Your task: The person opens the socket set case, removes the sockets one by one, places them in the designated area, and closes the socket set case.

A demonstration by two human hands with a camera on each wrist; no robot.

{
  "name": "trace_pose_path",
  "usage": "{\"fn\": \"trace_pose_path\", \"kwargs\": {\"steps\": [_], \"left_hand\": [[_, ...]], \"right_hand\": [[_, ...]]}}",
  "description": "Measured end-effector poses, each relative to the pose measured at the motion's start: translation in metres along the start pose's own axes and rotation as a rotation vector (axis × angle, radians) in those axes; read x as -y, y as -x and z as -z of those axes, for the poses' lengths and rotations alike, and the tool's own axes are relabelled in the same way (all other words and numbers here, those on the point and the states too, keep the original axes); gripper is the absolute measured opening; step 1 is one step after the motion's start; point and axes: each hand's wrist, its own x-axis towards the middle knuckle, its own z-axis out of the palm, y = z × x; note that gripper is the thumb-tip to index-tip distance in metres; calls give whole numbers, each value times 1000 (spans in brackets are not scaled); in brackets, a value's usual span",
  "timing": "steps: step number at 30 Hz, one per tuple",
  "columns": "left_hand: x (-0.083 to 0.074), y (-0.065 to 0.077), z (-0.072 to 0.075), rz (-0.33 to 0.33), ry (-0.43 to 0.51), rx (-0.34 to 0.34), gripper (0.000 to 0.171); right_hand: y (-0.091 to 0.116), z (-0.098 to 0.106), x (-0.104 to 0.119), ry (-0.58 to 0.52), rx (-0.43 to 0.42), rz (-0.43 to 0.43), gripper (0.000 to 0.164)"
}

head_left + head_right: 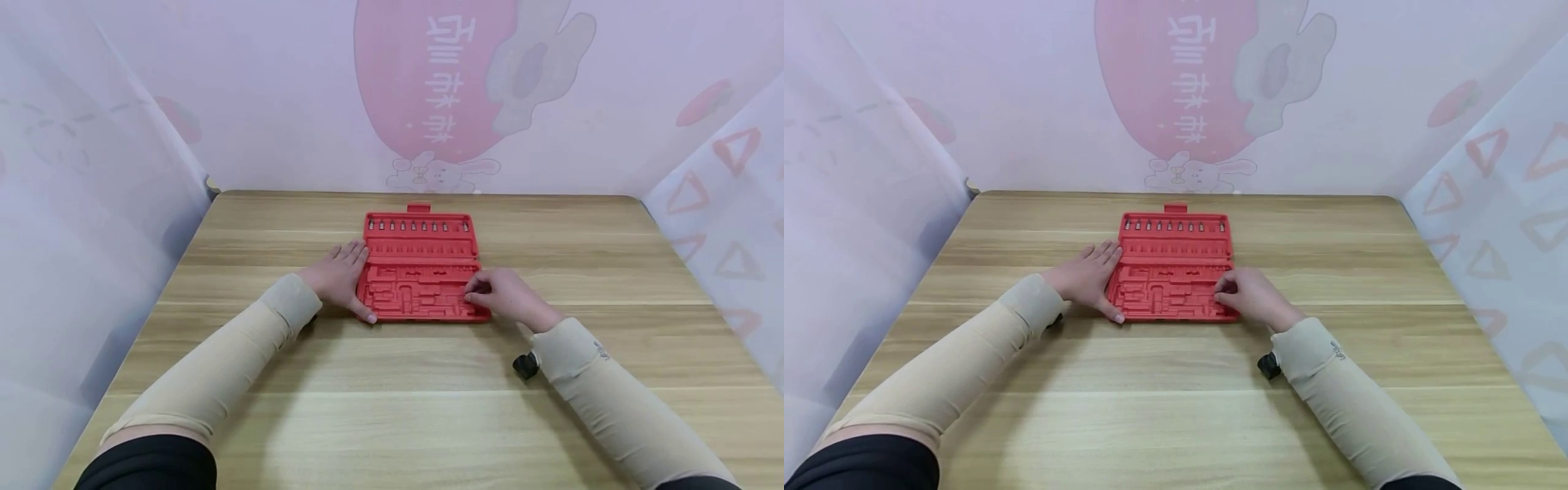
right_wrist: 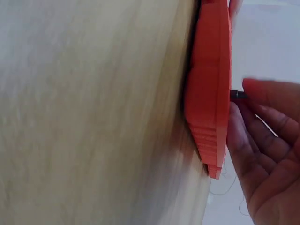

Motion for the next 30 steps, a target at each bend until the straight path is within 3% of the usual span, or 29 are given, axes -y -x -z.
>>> {"fn": "trace_pose_path", "kwargs": {"steps": [6,10,13,18,21,30], "left_hand": [[0,0,0,3,-7,10,148],[-1,1,2,12,-9,16,147],[-2,1,3,15,-3,21,147],[-1,6,2,22,2,41,148],[-1,10,1,19,8,48,148],[-8,24,-3,16,31,50,150]], "right_hand": [[-3,-3,-4,31,-1,23,12],[-6,-2,-6,-25,-36,11,15],[-9,3,-10,-172,-82,-20,21],[-19,19,-21,-508,-141,-102,34],[-27,27,-28,-611,-177,-167,37],[-47,36,-47,-576,-201,-289,30]]}}
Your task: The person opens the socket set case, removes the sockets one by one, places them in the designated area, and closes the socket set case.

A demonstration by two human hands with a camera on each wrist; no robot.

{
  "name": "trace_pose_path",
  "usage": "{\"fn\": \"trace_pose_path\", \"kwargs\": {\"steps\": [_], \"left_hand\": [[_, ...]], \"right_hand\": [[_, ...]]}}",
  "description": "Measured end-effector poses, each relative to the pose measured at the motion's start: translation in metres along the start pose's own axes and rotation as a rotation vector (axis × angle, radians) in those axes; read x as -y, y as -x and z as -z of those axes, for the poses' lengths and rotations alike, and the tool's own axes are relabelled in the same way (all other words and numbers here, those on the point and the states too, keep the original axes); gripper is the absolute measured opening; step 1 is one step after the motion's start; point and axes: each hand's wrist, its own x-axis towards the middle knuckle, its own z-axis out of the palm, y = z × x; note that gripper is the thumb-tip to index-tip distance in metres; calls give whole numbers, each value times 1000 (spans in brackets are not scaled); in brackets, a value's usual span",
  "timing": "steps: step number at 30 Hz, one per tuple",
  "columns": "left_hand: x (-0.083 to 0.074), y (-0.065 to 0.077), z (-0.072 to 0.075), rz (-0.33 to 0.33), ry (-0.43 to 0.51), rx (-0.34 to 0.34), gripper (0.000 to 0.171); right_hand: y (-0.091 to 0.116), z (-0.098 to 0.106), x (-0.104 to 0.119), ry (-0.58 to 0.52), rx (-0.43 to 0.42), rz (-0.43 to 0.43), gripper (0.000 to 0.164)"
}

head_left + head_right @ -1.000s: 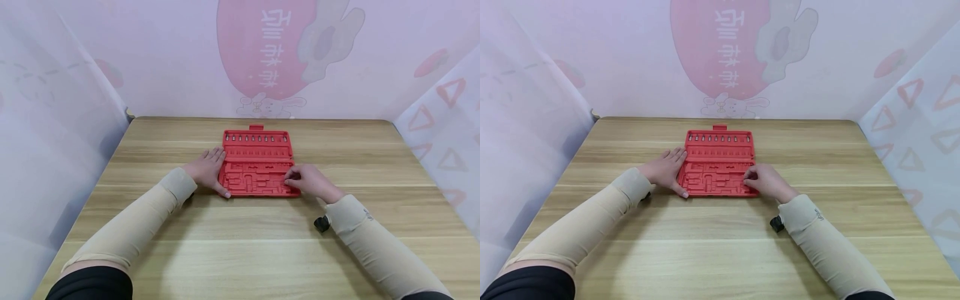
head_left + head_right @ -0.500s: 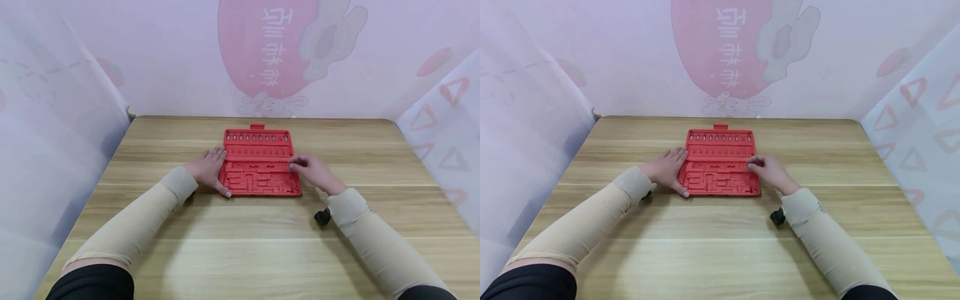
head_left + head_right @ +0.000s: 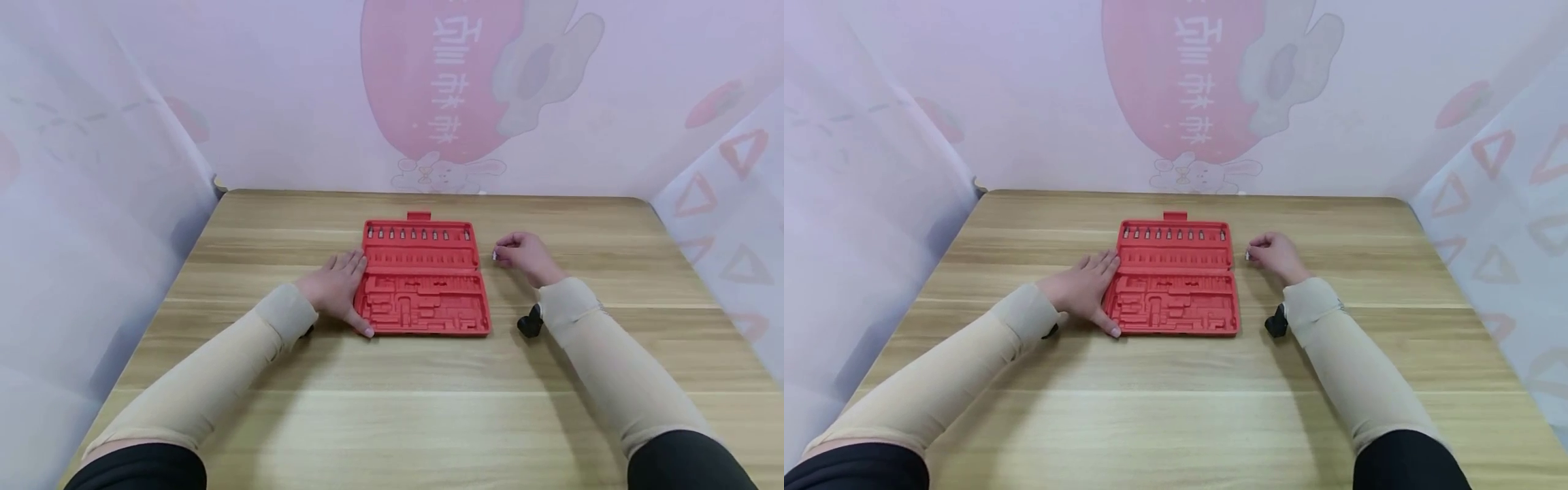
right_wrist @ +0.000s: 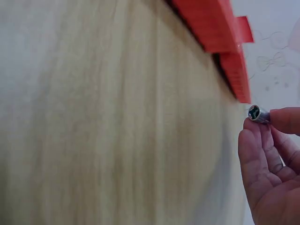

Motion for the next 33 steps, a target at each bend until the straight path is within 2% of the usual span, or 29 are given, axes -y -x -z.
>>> {"fn": "trace_pose_path", "kwargs": {"steps": [6,10,19,24,27,33], "left_hand": [[-9,10,-2,-7,3,18,151],[-11,14,-2,-14,-6,17,152],[-11,16,-5,10,-6,1,151],[-11,17,-6,11,-13,-3,150],[-11,17,-8,12,-18,-5,150],[-10,19,-11,15,-30,-19,150]], "right_hand": [[-12,-1,-3,109,-2,-68,30],[-17,-1,0,198,-15,-80,30],[-24,-7,4,370,-58,-30,23],[-23,-10,2,504,-74,9,23],[-24,-12,0,539,-81,23,23],[-22,-18,0,535,-80,27,24]]}}
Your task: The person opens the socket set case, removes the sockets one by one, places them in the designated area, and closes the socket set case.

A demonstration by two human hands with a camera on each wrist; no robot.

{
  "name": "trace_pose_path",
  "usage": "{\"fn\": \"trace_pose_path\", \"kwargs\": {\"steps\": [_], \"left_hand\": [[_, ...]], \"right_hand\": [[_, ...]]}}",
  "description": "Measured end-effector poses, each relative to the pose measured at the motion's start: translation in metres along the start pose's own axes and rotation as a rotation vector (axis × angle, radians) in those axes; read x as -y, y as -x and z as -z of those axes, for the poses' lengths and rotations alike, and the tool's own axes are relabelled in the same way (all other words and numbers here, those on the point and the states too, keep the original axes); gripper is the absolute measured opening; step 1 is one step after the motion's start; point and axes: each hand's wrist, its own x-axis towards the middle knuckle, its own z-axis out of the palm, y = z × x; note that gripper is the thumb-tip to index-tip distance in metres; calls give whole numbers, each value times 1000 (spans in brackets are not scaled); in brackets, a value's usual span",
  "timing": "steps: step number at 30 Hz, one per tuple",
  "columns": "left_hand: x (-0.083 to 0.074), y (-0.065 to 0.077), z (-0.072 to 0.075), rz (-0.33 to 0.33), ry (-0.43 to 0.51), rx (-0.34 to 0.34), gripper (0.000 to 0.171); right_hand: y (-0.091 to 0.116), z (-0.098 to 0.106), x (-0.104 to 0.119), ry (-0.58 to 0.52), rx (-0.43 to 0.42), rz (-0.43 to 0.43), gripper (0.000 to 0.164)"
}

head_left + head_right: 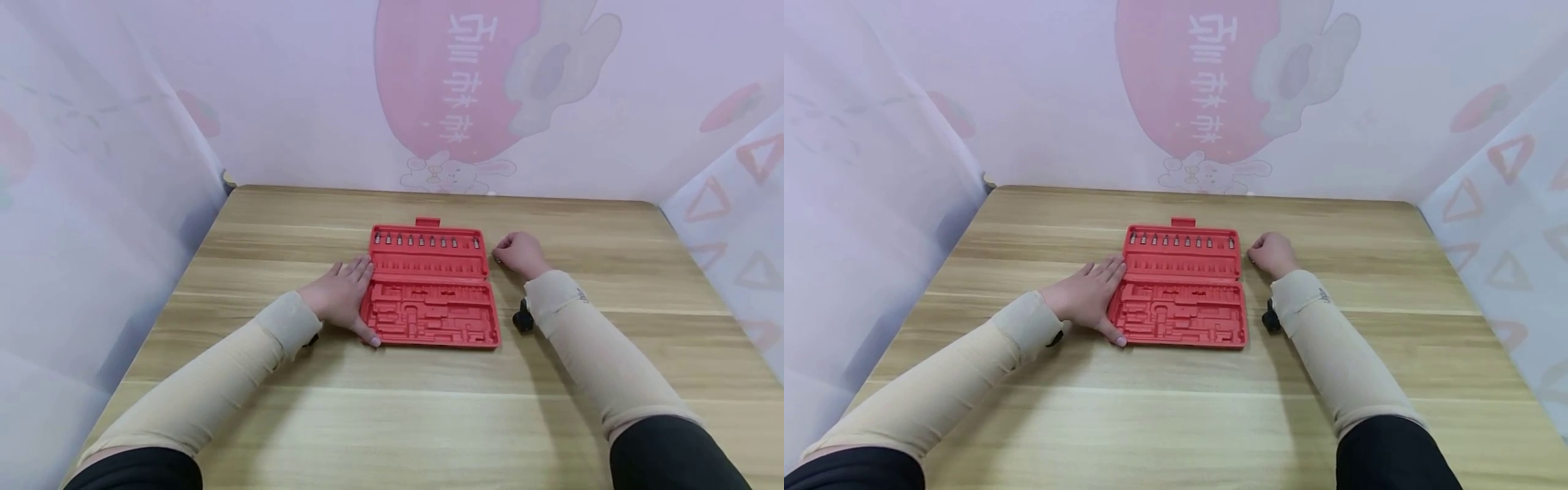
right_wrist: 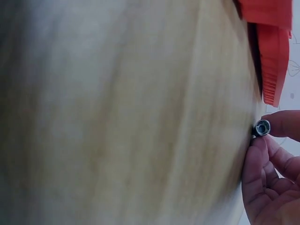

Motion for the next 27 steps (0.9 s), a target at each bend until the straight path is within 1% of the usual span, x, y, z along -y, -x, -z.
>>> {"fn": "trace_pose_path", "kwargs": {"steps": [4,11,20,27], "left_hand": [[0,0,0,-1,7,-4,150],[2,2,0,-9,-3,-4,151],[3,2,0,-11,7,-10,151],[3,2,-1,-16,26,-9,151]], "right_hand": [[2,-2,0,2,6,-12,25],[8,-2,3,44,-21,16,30],[9,0,4,12,-34,-8,32],[11,1,4,35,-14,6,31]]}}
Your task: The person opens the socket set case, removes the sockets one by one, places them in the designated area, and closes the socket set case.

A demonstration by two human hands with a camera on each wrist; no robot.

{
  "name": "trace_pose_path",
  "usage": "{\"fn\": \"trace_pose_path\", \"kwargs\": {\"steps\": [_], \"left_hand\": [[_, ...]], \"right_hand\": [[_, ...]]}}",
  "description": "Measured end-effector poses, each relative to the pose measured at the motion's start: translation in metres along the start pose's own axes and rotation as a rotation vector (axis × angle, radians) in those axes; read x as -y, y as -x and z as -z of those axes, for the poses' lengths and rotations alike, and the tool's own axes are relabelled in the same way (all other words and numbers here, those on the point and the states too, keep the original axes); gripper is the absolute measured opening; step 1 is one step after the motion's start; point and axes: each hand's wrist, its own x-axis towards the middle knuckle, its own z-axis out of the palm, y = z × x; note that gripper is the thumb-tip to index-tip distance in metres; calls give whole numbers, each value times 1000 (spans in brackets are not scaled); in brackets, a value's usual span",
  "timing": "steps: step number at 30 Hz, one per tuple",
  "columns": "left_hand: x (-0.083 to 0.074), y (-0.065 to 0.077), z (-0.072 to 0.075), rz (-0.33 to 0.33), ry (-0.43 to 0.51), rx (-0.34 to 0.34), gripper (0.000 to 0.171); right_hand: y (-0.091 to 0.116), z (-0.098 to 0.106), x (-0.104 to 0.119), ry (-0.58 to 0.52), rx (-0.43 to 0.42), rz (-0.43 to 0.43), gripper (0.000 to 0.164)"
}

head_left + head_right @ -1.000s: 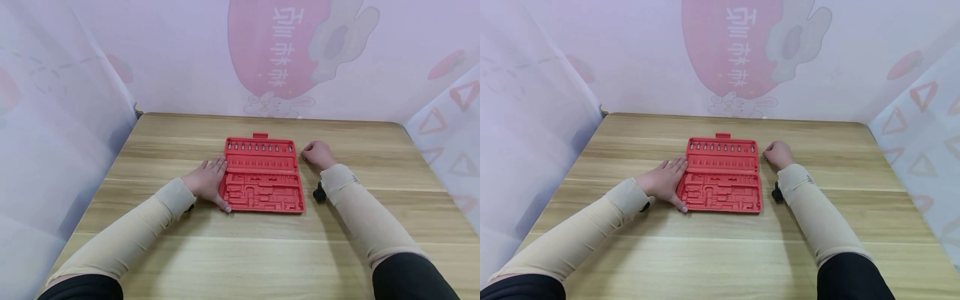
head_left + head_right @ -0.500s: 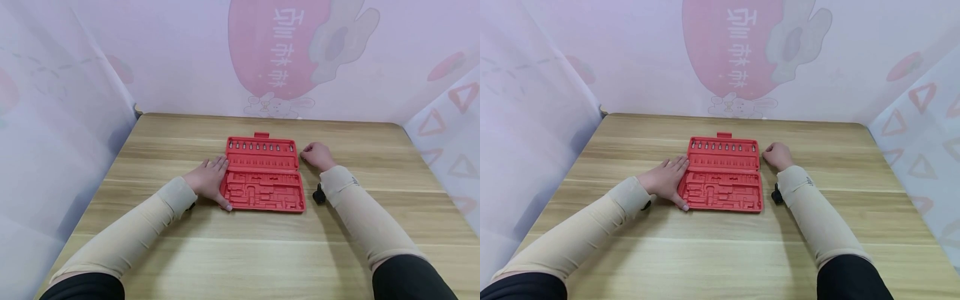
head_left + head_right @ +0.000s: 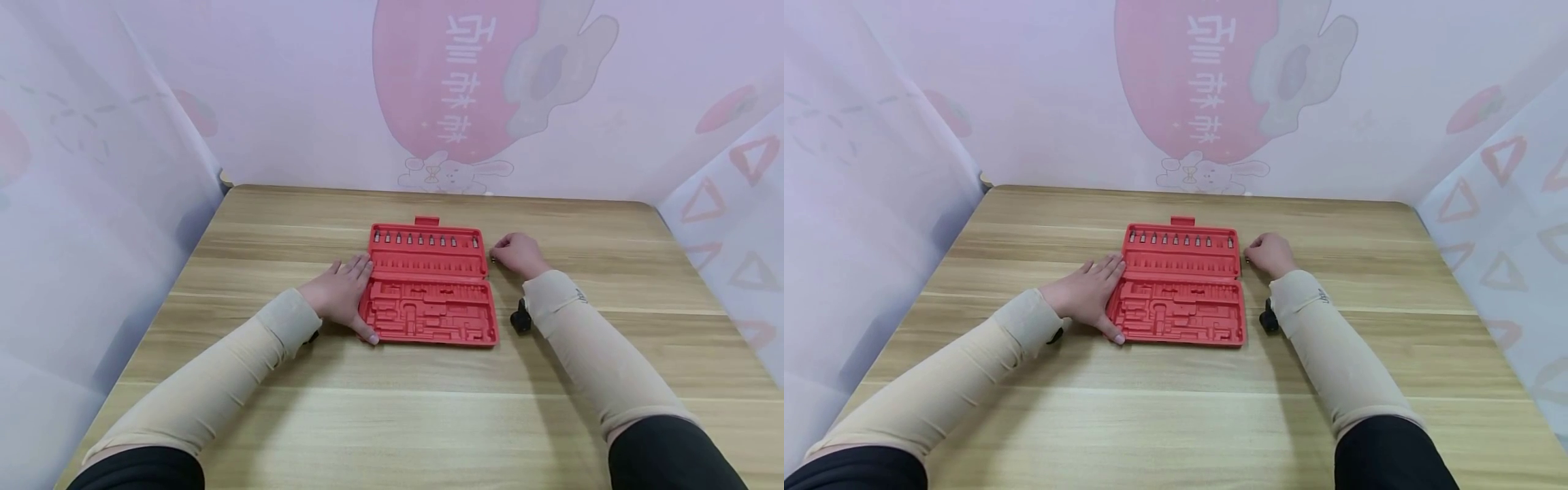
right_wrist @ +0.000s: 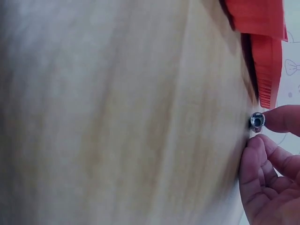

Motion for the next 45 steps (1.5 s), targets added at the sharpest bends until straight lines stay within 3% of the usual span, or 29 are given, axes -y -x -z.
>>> {"fn": "trace_pose_path", "kwargs": {"steps": [24,27,31,36,39,42,45], "left_hand": [[-1,1,1,-3,1,8,150],[-1,1,2,-3,9,8,150],[-1,2,2,-2,22,9,149],[0,3,2,2,22,7,150],[0,3,2,2,21,6,150],[-1,3,2,-1,24,6,150],[-2,3,2,-3,25,10,149]], "right_hand": [[0,0,0,-30,-7,-23,32],[1,3,0,-114,3,-60,33],[0,9,1,-313,28,-115,36],[-3,13,10,-523,78,-126,45],[-5,13,18,-591,108,-121,45],[-6,11,27,-538,113,-97,43],[-8,8,34,-409,114,-77,41]]}}
